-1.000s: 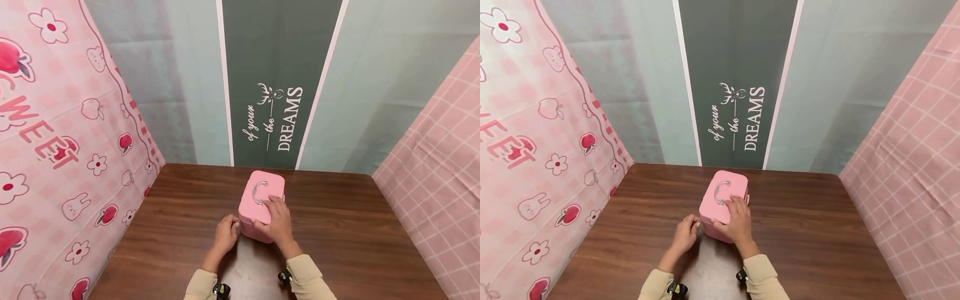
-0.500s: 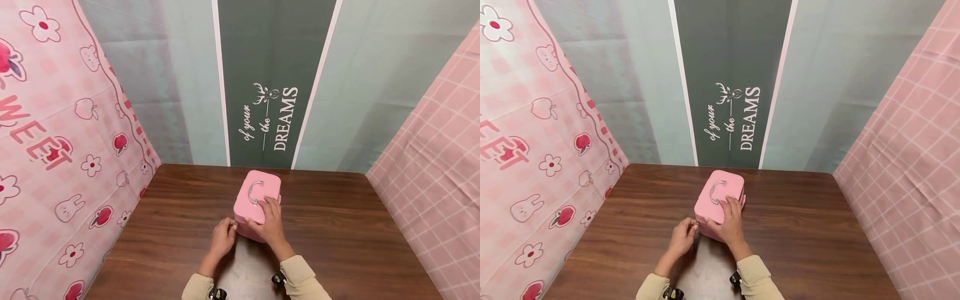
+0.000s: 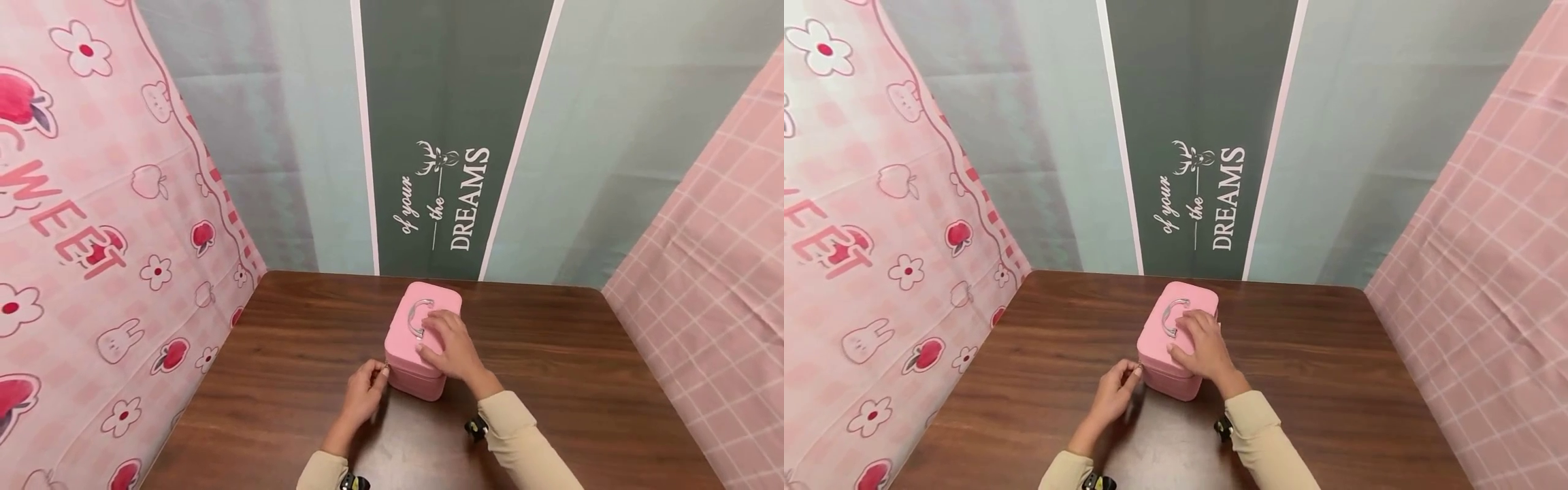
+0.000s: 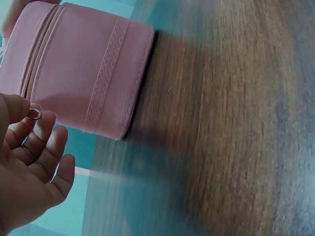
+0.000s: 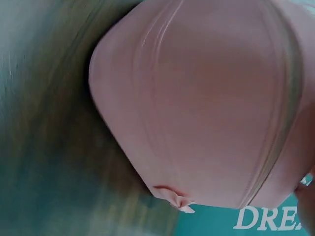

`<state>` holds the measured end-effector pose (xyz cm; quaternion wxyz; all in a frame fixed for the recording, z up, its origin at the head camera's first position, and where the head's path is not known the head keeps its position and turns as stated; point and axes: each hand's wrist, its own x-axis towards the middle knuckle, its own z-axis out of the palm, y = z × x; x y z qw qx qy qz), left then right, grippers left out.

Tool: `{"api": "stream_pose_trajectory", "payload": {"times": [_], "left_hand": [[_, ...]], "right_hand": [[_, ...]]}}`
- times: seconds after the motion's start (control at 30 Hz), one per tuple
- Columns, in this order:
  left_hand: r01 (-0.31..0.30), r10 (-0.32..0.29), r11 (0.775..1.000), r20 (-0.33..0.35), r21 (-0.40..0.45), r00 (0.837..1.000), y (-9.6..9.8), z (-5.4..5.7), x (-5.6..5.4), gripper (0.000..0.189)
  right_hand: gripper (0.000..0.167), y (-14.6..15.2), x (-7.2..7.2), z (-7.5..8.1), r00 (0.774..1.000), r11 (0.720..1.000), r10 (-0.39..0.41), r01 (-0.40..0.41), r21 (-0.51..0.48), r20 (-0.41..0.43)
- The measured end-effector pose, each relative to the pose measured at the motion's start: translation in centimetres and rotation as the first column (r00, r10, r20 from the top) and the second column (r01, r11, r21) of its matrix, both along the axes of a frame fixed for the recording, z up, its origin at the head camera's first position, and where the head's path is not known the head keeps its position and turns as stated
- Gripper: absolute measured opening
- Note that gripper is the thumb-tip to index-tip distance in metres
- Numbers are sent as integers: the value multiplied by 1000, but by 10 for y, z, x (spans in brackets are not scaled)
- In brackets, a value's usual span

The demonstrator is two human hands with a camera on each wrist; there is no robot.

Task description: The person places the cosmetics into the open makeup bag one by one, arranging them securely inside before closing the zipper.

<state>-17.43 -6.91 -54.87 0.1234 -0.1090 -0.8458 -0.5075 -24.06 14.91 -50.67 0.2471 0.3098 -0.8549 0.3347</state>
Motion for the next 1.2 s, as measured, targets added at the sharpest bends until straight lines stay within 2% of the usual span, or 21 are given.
{"api": "stream_pose_trajectory", "payload": {"times": [0.1,0.17,0.27,0.37,0.47,0.6,0.83,1.0,1.1,1.2], "left_hand": [[11,-12,1000,22,12,1000,0,-3,1,5],[17,-17,1000,37,14,999,0,-4,2,5],[28,-29,999,44,16,999,1,-6,4,6],[57,-58,998,45,24,997,1,-7,6,7],[82,-82,996,19,34,996,0,-8,5,9],[71,-71,997,-25,22,997,1,-8,4,9],[67,-70,997,-83,-32,994,7,-7,2,9],[18,-21,1000,-139,-22,990,4,-3,1,10],[62,-66,998,-130,-32,989,4,-2,3,10],[138,-140,990,-95,-27,986,8,-4,5,8]], "right_hand": [[46,1,-10,1,994,994,108,-108,32,-18],[47,0,-13,3,990,989,137,-137,57,3],[44,-2,-14,3,994,991,100,-103,81,38],[37,-5,-11,-1,997,996,52,-55,66,51],[33,-9,-8,-2,998,999,29,-30,26,48],[29,-13,-7,-4,998,1000,-5,6,-15,55],[18,-17,-3,-5,989,987,-110,120,-107,94],[16,-37,-1,-2,974,966,-209,219,-139,86],[15,-50,4,-1,947,935,-316,320,-153,54],[14,-59,10,0,903,887,-428,426,-177,33]]}}
